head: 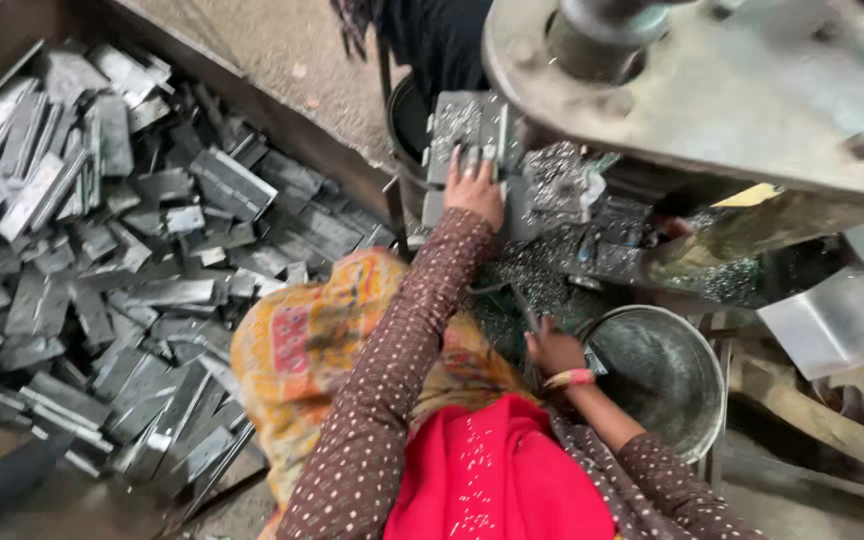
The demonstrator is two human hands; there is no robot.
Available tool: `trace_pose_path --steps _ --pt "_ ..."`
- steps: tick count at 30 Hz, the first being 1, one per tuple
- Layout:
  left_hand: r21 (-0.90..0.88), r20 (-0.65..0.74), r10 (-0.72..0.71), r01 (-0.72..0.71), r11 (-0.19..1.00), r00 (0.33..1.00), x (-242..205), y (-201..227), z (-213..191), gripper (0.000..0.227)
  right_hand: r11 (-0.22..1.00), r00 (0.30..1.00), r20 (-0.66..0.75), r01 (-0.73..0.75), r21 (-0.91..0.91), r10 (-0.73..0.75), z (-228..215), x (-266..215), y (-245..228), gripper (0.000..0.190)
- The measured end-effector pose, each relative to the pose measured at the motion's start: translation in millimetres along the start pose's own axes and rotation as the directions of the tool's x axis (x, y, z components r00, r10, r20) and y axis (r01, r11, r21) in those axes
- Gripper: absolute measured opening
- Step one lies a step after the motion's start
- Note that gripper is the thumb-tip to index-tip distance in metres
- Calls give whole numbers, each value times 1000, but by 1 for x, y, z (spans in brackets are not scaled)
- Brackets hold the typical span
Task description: The person operates a manual press machine to process metal brackets. They pick up a bracket from a large bin, place it into the machine's die, and use a metal rod to activate the press. The processed bracket is then removed and placed into a pile.
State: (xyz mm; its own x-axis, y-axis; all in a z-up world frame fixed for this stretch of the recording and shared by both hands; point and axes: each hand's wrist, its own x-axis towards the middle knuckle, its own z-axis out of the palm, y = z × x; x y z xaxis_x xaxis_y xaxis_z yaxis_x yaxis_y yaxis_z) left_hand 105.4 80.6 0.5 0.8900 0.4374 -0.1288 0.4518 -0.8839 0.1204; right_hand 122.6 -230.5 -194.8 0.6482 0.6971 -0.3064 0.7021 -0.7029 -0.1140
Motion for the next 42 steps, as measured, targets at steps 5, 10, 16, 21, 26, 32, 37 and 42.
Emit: trace_pose_path --steps 5,10,16,21,26,32,37,42 --pt "-180 -347 48 -116 977 937 -48 -31 -6 33 989 995 85 -56 140 44 -46 3 8 65" --pt "-550 -707 -509 70 832 491 -86 -117 25 35 999 993 116 -35 21 32 -128 6 -7 60" --pt "-631 -410 -872 606 484 269 -63 -268 79 55 1000 999 46 15 -7 -15 -122 13 1 60" --pt "-13 -387 -797 862 507 463 -71 -344 76 86 1000 997 80 -10 -27 12 -95 30 29 60" --pt "-71 -2 -719 717 693 695 -84 -382 50 103 997 988 144 -52 -61 61 -103 27 29 57" --pt "80 -197 -525 547 833 828 -94 -383 53 84 992 975 183 -118 -40 123 -128 11 0 52" --pt "-147 -102 -454 438 887 885 -86 -340 74 55 994 988 128 -71 -78 81 -143 4 -16 53" --pt "-183 -107 -550 527 830 828 -97 -310 97 18 1000 997 74 13 5 -13 -145 -1 -26 52"
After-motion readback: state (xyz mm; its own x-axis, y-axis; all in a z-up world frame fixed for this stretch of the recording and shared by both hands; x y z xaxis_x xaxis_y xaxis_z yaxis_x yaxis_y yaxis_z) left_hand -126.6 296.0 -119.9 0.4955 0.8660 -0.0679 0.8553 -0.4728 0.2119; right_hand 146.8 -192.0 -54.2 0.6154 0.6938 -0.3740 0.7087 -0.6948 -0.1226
